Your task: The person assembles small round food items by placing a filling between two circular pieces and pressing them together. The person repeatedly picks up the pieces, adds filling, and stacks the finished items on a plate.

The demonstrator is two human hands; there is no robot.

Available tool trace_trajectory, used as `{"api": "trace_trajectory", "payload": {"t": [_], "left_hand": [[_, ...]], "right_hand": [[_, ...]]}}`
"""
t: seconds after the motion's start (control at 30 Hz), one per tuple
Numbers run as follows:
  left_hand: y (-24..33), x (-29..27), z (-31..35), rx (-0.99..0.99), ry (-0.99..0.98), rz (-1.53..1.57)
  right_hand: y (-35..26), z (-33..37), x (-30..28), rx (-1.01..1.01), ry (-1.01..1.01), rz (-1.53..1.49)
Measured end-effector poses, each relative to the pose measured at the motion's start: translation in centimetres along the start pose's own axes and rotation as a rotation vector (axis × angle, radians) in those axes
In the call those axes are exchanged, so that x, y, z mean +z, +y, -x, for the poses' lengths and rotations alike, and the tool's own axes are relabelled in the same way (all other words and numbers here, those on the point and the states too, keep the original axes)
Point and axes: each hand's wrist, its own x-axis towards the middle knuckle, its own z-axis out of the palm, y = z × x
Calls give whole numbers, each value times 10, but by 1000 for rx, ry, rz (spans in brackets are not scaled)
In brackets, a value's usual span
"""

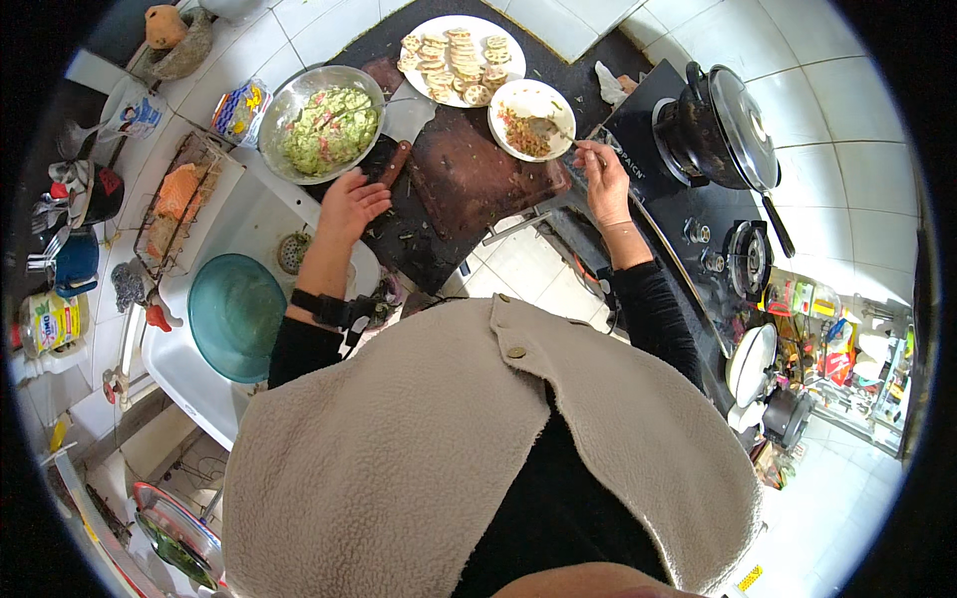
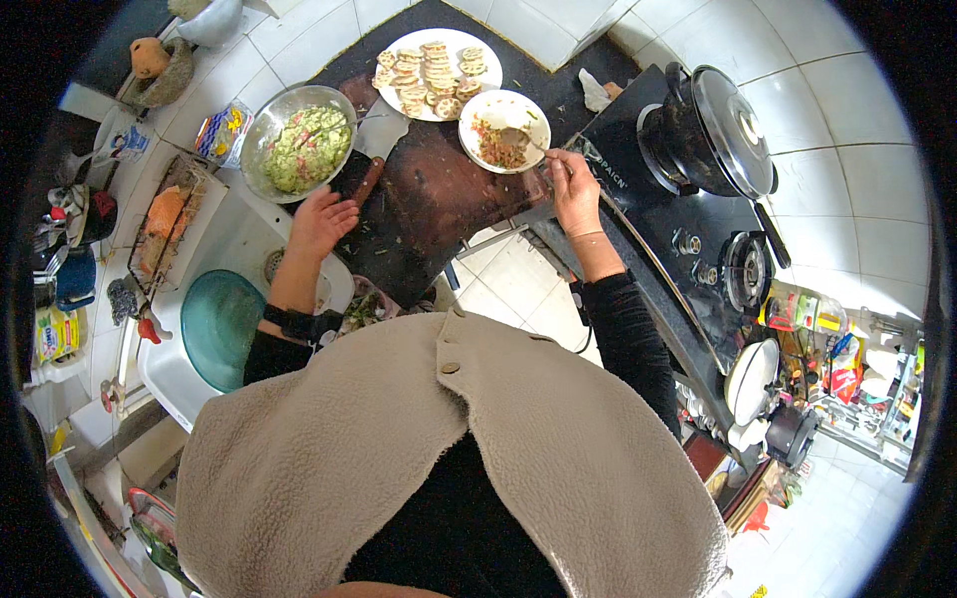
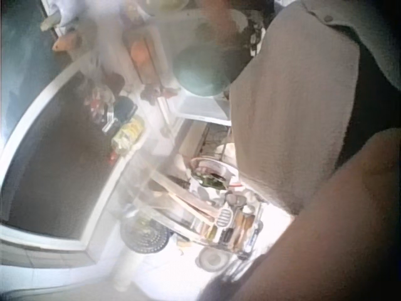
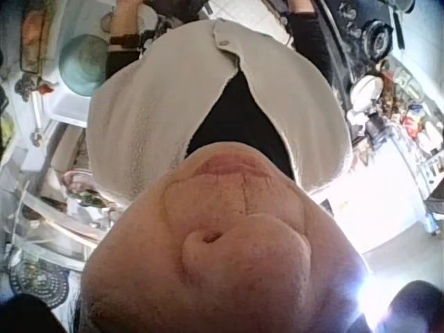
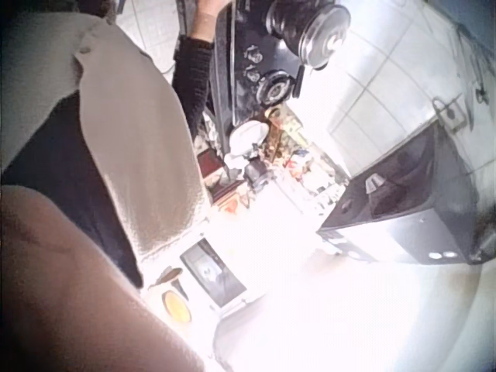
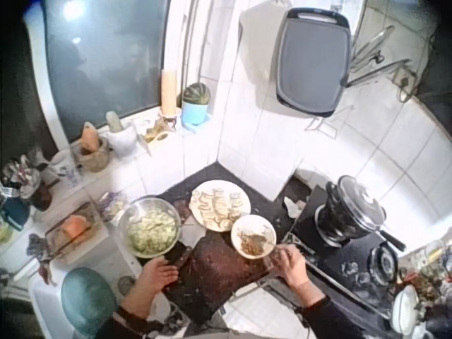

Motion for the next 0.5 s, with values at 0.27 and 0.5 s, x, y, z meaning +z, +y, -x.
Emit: {"api": "trace_trajectory", "payload": {"t": [0.27,0.5], "left_hand": [[-4,0,0,-38,-147,-54],[-42,52,11,25,-304,-265]], "right_hand": [[7,-20,26,44,70,118],[-12,-27,16,-298,-39,227]]}}
